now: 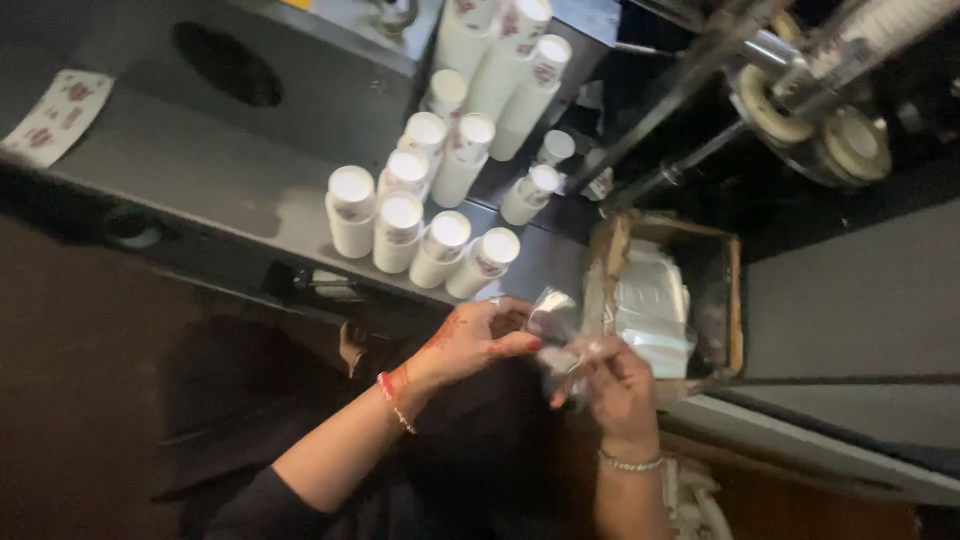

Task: The recorder is packaging manufactured paper cups into plastic sleeves and organizing them for shipment.

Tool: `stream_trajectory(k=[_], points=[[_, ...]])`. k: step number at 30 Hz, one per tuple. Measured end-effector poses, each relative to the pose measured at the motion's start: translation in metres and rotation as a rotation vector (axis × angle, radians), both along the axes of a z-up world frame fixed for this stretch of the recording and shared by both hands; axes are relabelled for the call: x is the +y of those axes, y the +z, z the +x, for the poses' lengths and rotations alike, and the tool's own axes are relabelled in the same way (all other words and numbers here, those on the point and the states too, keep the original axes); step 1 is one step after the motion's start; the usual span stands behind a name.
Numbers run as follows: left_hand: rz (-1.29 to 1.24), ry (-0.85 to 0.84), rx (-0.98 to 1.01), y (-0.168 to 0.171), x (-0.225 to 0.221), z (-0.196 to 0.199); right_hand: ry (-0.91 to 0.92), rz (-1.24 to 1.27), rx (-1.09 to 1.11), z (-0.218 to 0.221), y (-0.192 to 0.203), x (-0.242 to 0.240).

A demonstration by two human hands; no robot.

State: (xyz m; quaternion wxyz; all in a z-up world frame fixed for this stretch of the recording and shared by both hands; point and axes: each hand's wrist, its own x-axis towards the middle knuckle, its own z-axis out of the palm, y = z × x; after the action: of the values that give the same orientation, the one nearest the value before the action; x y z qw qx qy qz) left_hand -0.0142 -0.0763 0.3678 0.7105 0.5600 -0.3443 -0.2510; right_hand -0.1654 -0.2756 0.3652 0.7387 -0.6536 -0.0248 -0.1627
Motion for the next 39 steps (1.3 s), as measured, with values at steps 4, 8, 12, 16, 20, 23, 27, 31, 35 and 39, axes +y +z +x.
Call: stream_trajectory(k=[4,8,12,16,20,23,27,31,35,39], points=[[0.002,-0.051,0.283,-0.032,0.001,-0.006,0.086,-0.025,0.014,-0.008,-0.012,0.021],[0.082,0.172,0.064,-0.038,0.013,-0.021,-0.019,0.200,0.066,0.007,-0.035,0.021],[0.034,0.354,-0.477,-0.016,0.025,-0.036,-0.107,0.393,0.122,0.025,-0.038,0.050],[0.106,0.460,-0.751,-0.009,0.039,-0.029,-0.032,0.203,0.035,0.022,-0.053,0.037],[0.104,0.474,-0.784,-0.026,0.044,-0.015,0.106,0.139,0.058,0.014,-0.044,0.029],[0.026,0.179,-0.414,-0.042,0.040,-0.018,0.161,0.099,0.177,0.021,-0.037,0.018],[-0.021,-0.125,0.208,-0.056,0.030,-0.028,0.241,-0.465,-0.026,0.032,0.024,0.039],[0.075,0.063,-0.122,-0.037,0.035,-0.033,0.043,-0.780,-0.068,0.040,-0.033,0.019],[0.013,0.308,-0.821,-0.040,0.034,-0.029,-0.023,-0.369,0.177,0.070,-0.105,0.000],[-0.094,0.257,-0.600,-0.033,0.035,-0.006,0.146,-0.006,0.246,0.110,-0.112,-0.053]])
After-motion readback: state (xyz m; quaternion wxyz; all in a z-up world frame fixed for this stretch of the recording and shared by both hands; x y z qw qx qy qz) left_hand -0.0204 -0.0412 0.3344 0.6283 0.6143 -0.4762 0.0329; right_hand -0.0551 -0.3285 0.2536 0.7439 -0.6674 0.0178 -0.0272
